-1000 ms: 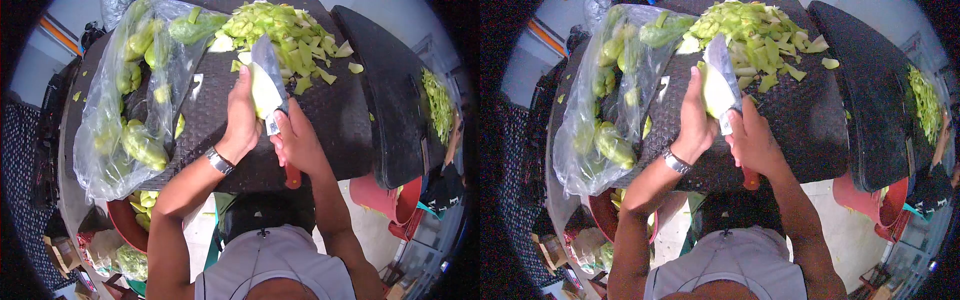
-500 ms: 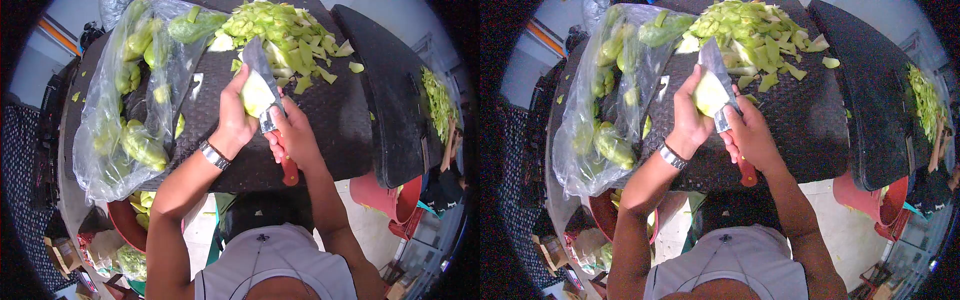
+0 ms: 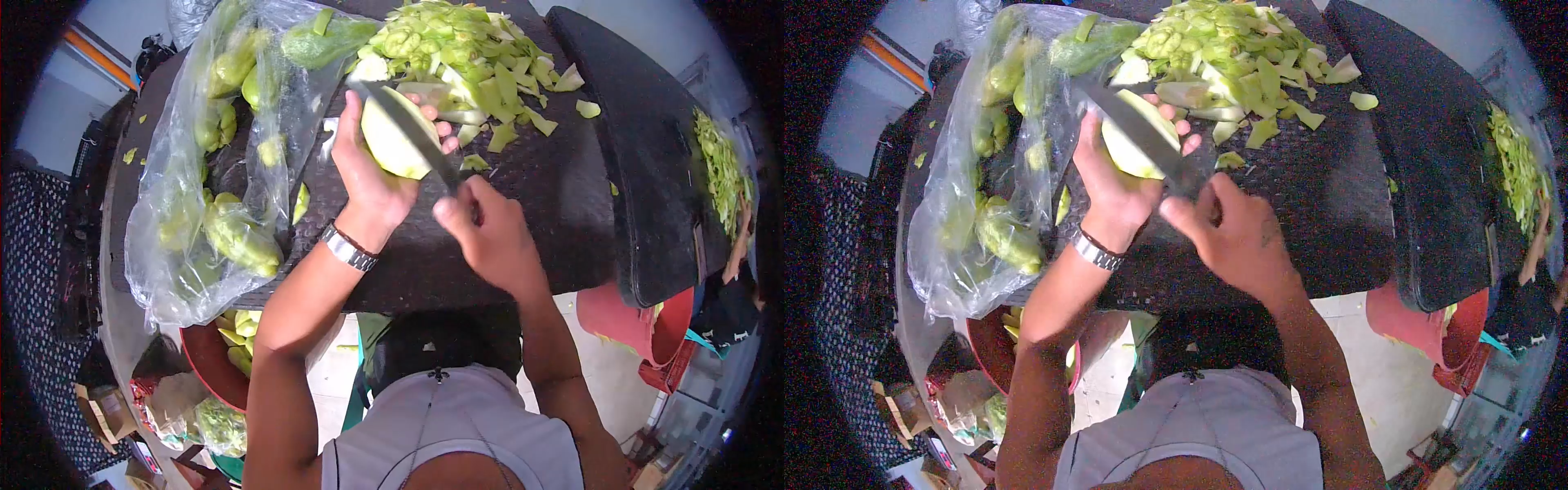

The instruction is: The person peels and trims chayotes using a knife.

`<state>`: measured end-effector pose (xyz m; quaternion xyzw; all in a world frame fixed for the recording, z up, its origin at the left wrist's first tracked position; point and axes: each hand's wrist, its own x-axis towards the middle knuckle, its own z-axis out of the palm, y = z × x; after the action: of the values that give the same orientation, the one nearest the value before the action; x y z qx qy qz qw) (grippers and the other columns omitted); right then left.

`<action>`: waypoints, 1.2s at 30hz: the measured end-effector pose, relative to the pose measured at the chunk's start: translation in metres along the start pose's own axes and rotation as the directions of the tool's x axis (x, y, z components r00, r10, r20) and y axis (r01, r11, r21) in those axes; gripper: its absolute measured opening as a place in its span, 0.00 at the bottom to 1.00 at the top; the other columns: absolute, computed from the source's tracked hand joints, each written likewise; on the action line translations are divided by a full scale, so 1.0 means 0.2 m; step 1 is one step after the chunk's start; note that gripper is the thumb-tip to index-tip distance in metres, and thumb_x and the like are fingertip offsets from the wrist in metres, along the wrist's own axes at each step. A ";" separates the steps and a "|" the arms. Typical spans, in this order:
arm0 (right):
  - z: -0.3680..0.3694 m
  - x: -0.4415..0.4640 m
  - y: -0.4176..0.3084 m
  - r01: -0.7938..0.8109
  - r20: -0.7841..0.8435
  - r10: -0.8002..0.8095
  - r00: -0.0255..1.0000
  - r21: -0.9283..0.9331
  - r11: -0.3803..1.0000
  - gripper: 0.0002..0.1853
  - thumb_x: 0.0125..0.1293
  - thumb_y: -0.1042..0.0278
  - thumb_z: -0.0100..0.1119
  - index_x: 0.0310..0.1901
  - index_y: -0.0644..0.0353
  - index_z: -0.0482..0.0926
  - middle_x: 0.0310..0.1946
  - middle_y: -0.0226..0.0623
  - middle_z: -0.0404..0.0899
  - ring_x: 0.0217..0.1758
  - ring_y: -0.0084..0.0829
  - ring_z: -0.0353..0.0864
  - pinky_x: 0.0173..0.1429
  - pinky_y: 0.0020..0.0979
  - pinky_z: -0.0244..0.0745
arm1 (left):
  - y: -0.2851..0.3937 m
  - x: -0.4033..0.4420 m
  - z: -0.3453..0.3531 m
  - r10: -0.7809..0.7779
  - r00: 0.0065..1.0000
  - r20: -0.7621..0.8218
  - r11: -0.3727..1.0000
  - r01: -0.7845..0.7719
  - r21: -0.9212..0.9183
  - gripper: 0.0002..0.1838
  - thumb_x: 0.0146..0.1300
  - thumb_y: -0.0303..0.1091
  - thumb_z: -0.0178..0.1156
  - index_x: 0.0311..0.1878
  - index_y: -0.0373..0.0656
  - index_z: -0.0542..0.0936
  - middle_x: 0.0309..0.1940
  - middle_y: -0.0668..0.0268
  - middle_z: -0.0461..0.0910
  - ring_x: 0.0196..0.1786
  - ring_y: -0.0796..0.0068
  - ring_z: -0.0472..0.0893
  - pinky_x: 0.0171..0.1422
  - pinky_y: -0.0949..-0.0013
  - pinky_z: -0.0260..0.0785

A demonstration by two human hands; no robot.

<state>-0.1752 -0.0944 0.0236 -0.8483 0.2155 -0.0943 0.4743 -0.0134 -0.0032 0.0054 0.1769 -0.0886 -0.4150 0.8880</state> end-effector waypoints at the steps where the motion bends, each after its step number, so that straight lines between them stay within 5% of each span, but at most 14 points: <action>1: 0.01 -0.02 -0.02 0.025 0.037 -0.024 0.999 -0.029 0.999 0.29 0.69 0.38 0.67 0.40 0.63 0.74 0.22 0.46 0.79 0.29 0.50 0.86 0.35 0.47 0.75 | 0.00 0.00 -0.02 -0.002 1.000 0.006 1.000 0.002 -0.027 0.37 0.76 0.67 0.42 0.56 0.37 0.79 0.45 0.51 0.84 0.47 0.48 0.84 0.60 0.41 0.76; 3: 0.04 -0.03 -0.05 0.102 0.086 -0.098 0.991 -0.044 0.994 0.28 0.70 0.39 0.65 0.37 0.62 0.72 0.23 0.48 0.80 0.31 0.58 0.85 0.35 0.51 0.76 | 0.00 0.00 -0.03 0.006 1.000 0.003 0.999 -0.006 -0.051 0.35 0.76 0.65 0.45 0.54 0.36 0.79 0.43 0.51 0.84 0.46 0.47 0.84 0.59 0.42 0.77; 7: 0.10 -0.01 -0.07 0.177 0.041 -0.177 0.983 -0.002 0.984 0.25 0.73 0.43 0.63 0.38 0.62 0.73 0.23 0.50 0.81 0.31 0.58 0.85 0.35 0.51 0.77 | 0.02 0.00 -0.05 0.008 0.997 0.075 0.992 0.001 -0.126 0.33 0.76 0.63 0.47 0.53 0.36 0.79 0.43 0.51 0.84 0.46 0.46 0.84 0.59 0.43 0.78; 18: 0.13 0.04 -0.09 0.152 0.043 -0.150 0.988 -0.069 0.986 0.29 0.74 0.39 0.59 0.37 0.65 0.76 0.25 0.58 0.81 0.34 0.62 0.85 0.39 0.56 0.76 | 0.03 -0.03 0.08 0.104 0.977 -0.184 0.991 -0.118 -0.063 0.32 0.78 0.62 0.42 0.47 0.37 0.76 0.36 0.52 0.81 0.36 0.50 0.81 0.48 0.51 0.76; 24: 0.12 0.09 -0.10 0.128 0.032 -0.128 0.991 -0.004 0.992 0.31 0.74 0.37 0.58 0.36 0.66 0.78 0.28 0.61 0.82 0.36 0.64 0.84 0.40 0.57 0.76 | -0.05 -0.07 0.09 0.113 0.985 -0.130 0.990 -0.122 -0.066 0.30 0.79 0.59 0.42 0.48 0.36 0.75 0.37 0.52 0.81 0.38 0.53 0.82 0.50 0.56 0.77; 30: 0.12 0.10 -0.16 0.038 -0.008 -0.038 0.999 0.051 0.998 0.32 0.76 0.38 0.55 0.46 0.69 0.80 0.33 0.63 0.84 0.43 0.66 0.85 0.47 0.56 0.79 | -0.09 -0.10 0.14 0.212 0.965 -0.151 0.976 -0.216 -0.005 0.26 0.81 0.53 0.41 0.50 0.36 0.74 0.40 0.54 0.81 0.41 0.56 0.82 0.54 0.58 0.78; 33: 0.14 0.11 -0.13 0.073 -0.052 -0.071 0.996 0.037 0.997 0.29 0.78 0.43 0.52 0.51 0.70 0.79 0.31 0.60 0.83 0.38 0.58 0.87 0.44 0.47 0.76 | -0.10 -0.09 0.11 0.298 0.946 -0.130 0.953 -0.286 0.103 0.29 0.80 0.55 0.38 0.52 0.34 0.74 0.42 0.52 0.81 0.45 0.51 0.82 0.57 0.50 0.77; 36: 0.16 0.15 -0.12 0.218 -0.114 -0.204 0.972 0.122 0.968 0.33 0.78 0.37 0.48 0.49 0.69 0.78 0.28 0.54 0.83 0.33 0.51 0.86 0.39 0.44 0.76 | -0.11 -0.10 0.13 0.302 0.951 -0.062 0.953 -0.301 0.026 0.24 0.83 0.53 0.43 0.53 0.38 0.74 0.43 0.56 0.82 0.46 0.61 0.83 0.56 0.60 0.77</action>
<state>-0.1296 -0.0736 0.0249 -0.8270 0.1408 -0.2010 0.5058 -0.0491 -0.0066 0.0202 0.1821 -0.0889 -0.2679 0.9419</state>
